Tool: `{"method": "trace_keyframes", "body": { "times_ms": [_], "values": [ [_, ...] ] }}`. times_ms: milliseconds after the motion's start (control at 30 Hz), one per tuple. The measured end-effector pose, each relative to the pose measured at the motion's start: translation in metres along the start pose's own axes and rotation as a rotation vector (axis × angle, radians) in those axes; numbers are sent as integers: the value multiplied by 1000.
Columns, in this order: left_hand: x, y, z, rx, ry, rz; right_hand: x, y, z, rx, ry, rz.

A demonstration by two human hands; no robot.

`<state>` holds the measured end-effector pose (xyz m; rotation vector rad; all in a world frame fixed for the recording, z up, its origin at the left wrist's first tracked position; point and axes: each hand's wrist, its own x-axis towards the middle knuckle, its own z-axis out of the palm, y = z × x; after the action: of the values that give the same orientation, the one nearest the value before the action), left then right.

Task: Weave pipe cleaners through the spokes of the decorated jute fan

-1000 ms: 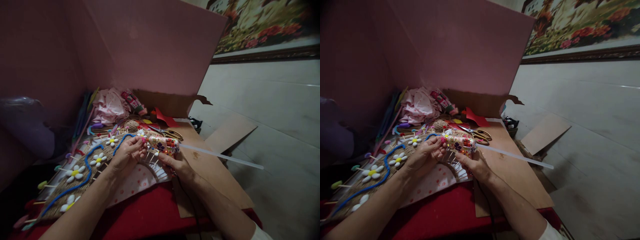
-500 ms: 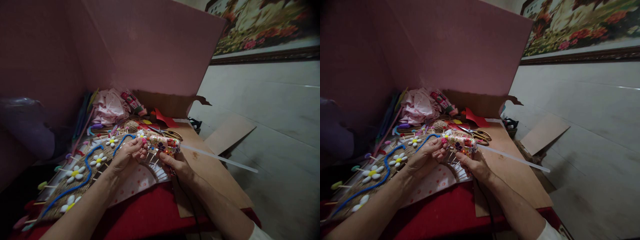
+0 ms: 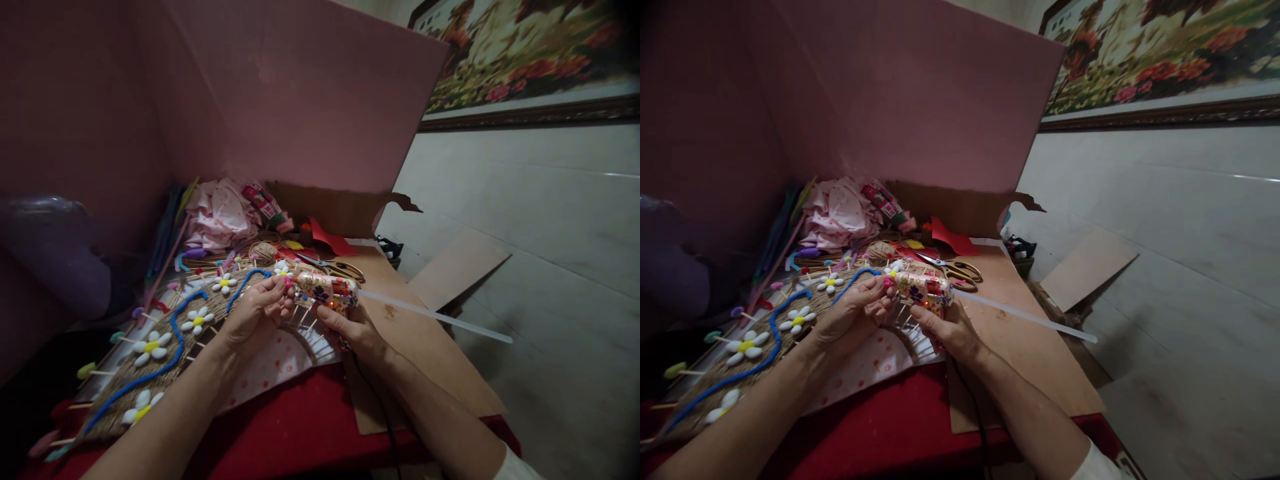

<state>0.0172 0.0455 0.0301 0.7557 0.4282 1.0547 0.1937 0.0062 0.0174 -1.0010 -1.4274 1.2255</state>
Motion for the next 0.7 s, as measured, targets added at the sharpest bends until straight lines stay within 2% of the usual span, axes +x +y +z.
{"method": "trace_keyframes", "body": {
  "times_ms": [133,333,433,567,700],
  "values": [
    [0,0,0,15,4,-8,0,-1,1,-23,18,14],
    [0,-1,-1,-4,-6,-12,-2,-2,2,100,-6,49],
    [1,-1,-2,-14,-17,-13,2,-7,-2,115,54,-3],
    [2,-1,-3,-6,-7,-7,6,-20,-27,12,132,-64],
    [2,0,-2,8,9,1,-2,-27,-75,-192,133,-25]
  ]
}}
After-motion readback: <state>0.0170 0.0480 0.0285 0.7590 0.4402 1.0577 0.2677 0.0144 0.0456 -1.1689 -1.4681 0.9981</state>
